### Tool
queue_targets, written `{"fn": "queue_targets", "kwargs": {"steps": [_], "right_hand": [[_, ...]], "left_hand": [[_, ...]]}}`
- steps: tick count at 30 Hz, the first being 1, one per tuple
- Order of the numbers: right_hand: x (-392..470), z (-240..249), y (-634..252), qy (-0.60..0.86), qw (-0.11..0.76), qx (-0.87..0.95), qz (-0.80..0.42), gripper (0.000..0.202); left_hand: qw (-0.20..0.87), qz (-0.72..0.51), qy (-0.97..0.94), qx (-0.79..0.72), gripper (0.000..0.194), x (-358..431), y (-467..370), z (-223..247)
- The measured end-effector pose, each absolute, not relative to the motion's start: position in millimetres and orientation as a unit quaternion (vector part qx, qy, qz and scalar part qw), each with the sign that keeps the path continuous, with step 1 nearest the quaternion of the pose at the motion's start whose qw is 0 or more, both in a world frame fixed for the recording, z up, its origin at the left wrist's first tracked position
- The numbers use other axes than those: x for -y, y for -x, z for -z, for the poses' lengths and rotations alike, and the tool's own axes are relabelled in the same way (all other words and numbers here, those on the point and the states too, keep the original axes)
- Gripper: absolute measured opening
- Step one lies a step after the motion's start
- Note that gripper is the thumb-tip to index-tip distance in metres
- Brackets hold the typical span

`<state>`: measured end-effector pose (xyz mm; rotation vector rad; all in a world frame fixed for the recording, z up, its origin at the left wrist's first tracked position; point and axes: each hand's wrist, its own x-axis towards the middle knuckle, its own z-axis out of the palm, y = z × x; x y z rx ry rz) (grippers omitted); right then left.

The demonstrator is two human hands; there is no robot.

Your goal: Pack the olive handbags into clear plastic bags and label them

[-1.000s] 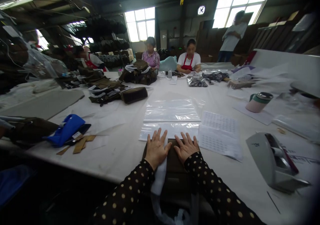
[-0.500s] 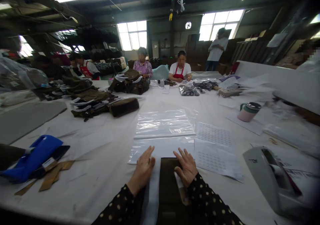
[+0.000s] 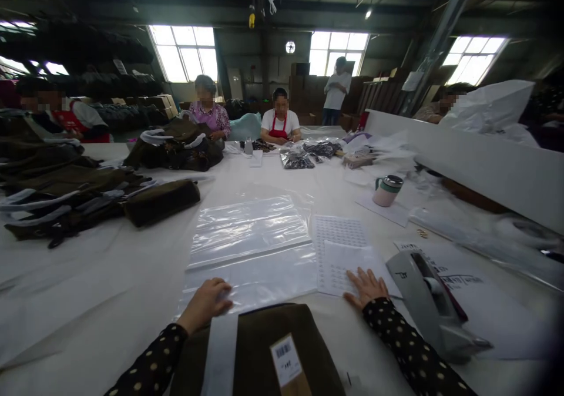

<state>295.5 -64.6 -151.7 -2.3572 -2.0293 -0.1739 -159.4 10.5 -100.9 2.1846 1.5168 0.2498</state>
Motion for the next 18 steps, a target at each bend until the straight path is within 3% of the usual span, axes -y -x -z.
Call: {"fn": "queue_targets", "kwargs": {"steps": [6, 10, 13, 16, 18], "right_hand": [[46.3, 128.6, -239.2, 0.645, 0.115, 0.756, -0.005, 0.053], [21.9, 109.6, -173.8, 0.54, 0.221, 0.802, -0.128, 0.047], [-3.6, 98.1, -136.3, 0.479, 0.119, 0.849, -0.185, 0.061], [-21.1, 89.7, -117.6, 0.479, 0.005, 0.858, -0.187, 0.03], [-25.7, 82.9, -113.9, 0.489, -0.003, 0.852, -0.188, 0.021]], "left_hand": [[0.209, -0.03, -0.795, -0.568, 0.019, -21.4, 152.0, 103.2], [0.25, -0.01, -0.808, -0.533, 0.03, -36.1, 149.5, 99.0], [0.289, 0.0, -0.796, -0.531, 0.041, -48.5, 149.5, 91.8], [0.325, -0.008, -0.775, -0.542, 0.041, -53.8, 153.0, 81.4], [0.322, -0.019, -0.77, -0.551, 0.041, -50.2, 156.5, 75.0]]}}
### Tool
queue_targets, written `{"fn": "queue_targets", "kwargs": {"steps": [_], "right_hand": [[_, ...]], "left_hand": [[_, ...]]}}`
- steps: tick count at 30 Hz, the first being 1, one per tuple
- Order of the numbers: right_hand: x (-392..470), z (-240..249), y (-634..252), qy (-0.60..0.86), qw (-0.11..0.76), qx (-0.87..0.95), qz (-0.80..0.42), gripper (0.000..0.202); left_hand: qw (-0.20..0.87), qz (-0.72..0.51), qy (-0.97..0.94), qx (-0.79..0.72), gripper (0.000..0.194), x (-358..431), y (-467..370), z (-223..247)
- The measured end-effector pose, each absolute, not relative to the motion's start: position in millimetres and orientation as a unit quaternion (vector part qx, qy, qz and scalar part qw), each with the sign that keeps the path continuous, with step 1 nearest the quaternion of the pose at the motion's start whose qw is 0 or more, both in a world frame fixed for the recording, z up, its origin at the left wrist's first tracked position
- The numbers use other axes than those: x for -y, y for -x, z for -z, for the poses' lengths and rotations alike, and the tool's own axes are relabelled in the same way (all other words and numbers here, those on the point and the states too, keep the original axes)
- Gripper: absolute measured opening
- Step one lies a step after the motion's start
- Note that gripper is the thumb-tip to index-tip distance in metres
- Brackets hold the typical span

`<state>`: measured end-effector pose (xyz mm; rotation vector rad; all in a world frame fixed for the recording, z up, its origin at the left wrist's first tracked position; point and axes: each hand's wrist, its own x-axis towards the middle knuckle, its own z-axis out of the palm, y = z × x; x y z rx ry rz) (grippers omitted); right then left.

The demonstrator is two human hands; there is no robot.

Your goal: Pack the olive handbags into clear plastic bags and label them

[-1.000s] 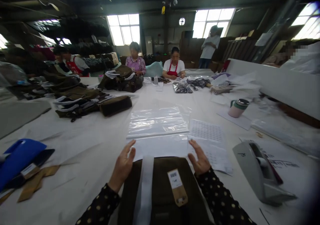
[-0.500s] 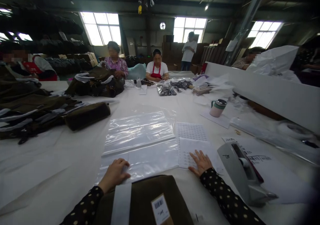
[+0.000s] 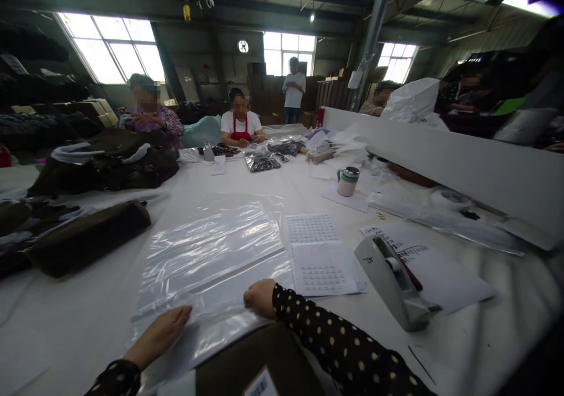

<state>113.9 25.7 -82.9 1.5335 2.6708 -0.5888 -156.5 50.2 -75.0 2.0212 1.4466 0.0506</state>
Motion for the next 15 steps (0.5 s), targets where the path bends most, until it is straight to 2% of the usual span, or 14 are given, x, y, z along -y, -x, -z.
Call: {"fn": "queue_targets", "kwargs": {"steps": [2, 5, 7, 8, 13, 15], "right_hand": [[-27.1, 74.2, -114.3, -0.503, 0.004, -0.844, 0.185, 0.023], [-29.6, 60.0, -115.6, -0.518, 0.022, -0.835, 0.185, 0.025], [-32.6, 52.4, -113.8, -0.524, 0.04, -0.83, 0.187, 0.023], [-34.1, 49.7, -112.0, -0.526, 0.047, -0.828, 0.188, 0.021], [-37.5, 49.8, -99.0, -0.516, 0.059, -0.835, 0.183, 0.022], [-37.9, 53.7, -93.6, -0.507, 0.054, -0.842, 0.178, 0.026]], "left_hand": [[0.288, -0.032, -0.781, -0.553, 0.037, -41.2, 159.4, 70.6], [0.19, -0.065, -0.829, -0.521, 0.049, -23.6, 162.4, 67.0], [0.133, -0.078, -0.843, -0.515, 0.038, -14.1, 166.4, 65.1], [0.117, -0.077, -0.841, -0.522, 0.032, -10.8, 170.0, 64.1], [0.051, -0.091, -0.842, -0.529, 0.045, -8.4, 205.3, 61.5], [0.035, -0.102, -0.845, -0.524, 0.041, -11.6, 218.8, 61.0]]}}
